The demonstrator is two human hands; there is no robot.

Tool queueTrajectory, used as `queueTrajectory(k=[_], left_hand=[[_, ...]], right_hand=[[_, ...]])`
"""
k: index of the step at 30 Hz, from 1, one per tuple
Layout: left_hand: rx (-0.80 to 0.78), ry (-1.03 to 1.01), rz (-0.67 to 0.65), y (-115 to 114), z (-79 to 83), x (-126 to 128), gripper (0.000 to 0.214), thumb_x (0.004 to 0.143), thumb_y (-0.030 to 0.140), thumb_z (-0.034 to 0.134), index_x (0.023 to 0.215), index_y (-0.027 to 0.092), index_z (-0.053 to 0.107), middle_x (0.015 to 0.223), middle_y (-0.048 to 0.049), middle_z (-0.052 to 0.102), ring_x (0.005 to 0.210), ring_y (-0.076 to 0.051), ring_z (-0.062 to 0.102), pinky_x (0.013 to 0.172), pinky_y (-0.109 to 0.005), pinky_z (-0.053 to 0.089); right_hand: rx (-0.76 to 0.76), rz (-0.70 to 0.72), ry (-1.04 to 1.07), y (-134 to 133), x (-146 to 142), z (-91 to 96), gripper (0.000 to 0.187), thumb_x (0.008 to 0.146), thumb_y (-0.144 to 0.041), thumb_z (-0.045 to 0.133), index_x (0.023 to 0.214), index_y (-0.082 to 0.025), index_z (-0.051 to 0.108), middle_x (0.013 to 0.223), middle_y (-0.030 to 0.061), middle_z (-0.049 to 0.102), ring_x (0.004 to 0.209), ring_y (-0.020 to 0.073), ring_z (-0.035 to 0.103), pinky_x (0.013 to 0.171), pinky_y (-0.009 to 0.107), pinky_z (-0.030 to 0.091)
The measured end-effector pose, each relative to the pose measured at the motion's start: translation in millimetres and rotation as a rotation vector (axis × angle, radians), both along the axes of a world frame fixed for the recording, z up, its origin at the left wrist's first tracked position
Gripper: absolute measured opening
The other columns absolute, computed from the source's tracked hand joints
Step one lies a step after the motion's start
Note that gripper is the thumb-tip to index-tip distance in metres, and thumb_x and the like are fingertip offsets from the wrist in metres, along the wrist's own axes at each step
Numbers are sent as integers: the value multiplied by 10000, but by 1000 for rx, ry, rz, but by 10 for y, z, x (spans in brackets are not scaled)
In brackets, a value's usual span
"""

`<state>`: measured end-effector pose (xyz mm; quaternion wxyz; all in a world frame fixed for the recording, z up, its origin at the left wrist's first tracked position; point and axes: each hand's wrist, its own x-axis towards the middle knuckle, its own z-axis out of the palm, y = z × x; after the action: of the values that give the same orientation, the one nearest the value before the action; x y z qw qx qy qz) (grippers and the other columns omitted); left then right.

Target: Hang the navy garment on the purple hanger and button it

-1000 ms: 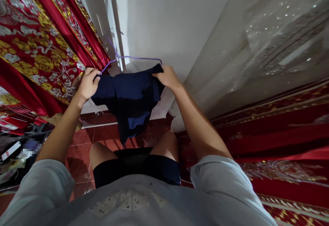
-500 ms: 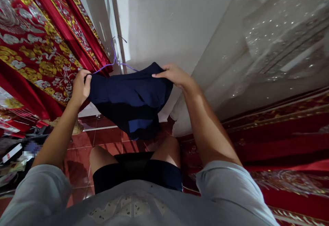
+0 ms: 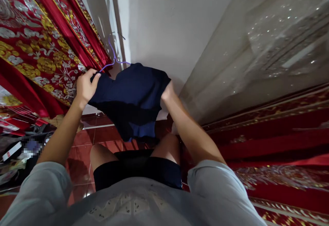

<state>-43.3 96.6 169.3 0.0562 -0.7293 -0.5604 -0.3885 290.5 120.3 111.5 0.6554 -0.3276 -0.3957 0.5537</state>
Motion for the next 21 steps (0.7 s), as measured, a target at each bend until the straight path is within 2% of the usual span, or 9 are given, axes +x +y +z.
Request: queueTrajectory(k=[3,6,8,10,13,14,16,18,21], left_hand=[[20,7,10,-46,15,38,212,986,357,583,1132,224,659,913,-72,726,964,-262,703,899,-336,501],[49,-81,-6,72,-12,14,146,923,234,631,1067,219,648,835,-44,689,911,-244,692,895,-324,494],[66,-150,-35,204,-48,-47,137,848,131,645,960,210,632,793,-19,658,846,-213,673,890,-310,492],[85,-212,-66,320,-96,-108,164,769,47,625,807,202,585,740,5,628,779,-177,643,860,-290,495],[65,-323,-148,365,-173,-111,226,733,10,539,619,198,483,670,12,610,727,-146,629,763,-263,498],[47,-367,-204,337,-196,-75,248,742,14,518,585,197,460,660,8,611,722,-142,636,735,-259,499],[8,-433,-365,224,-228,53,294,769,34,525,546,197,424,680,-4,616,739,-138,656,724,-263,513],[-47,-437,-549,67,-234,239,373,792,73,605,529,200,372,738,-14,629,809,-143,677,773,-283,538],[-156,-395,-750,-168,-191,568,490,821,171,727,534,199,332,861,-35,669,971,-168,689,899,-336,553]], right_hand=[[37,71,55,-2,142,276,581,1011,-623,323,894,-209,713,939,53,766,1188,227,679,1036,451,542],[160,203,25,-90,127,618,712,964,-726,239,905,-225,742,919,40,775,1255,224,652,1063,422,518],[224,285,-42,-196,25,745,670,933,-756,330,920,-237,753,886,40,769,1206,237,676,1022,420,545],[251,370,-144,-326,-92,751,548,859,-738,551,928,-237,761,869,48,762,1106,252,711,952,413,585],[266,603,-369,-497,-195,589,476,644,-576,866,955,-226,780,927,58,770,1013,256,728,900,382,606],[276,686,-440,-527,-205,508,493,622,-524,896,996,-223,785,999,70,774,1036,258,723,919,382,601],[305,747,-553,-533,-210,319,506,710,-497,850,1125,-219,767,1197,101,746,1157,269,684,1000,413,569],[355,605,-695,-477,-227,99,553,814,-482,755,1298,-223,691,1395,126,652,1308,293,597,1098,492,503],[491,207,-1051,-364,-330,-250,891,759,-413,777,1551,-178,442,1615,196,403,1504,395,363,1211,646,321]])
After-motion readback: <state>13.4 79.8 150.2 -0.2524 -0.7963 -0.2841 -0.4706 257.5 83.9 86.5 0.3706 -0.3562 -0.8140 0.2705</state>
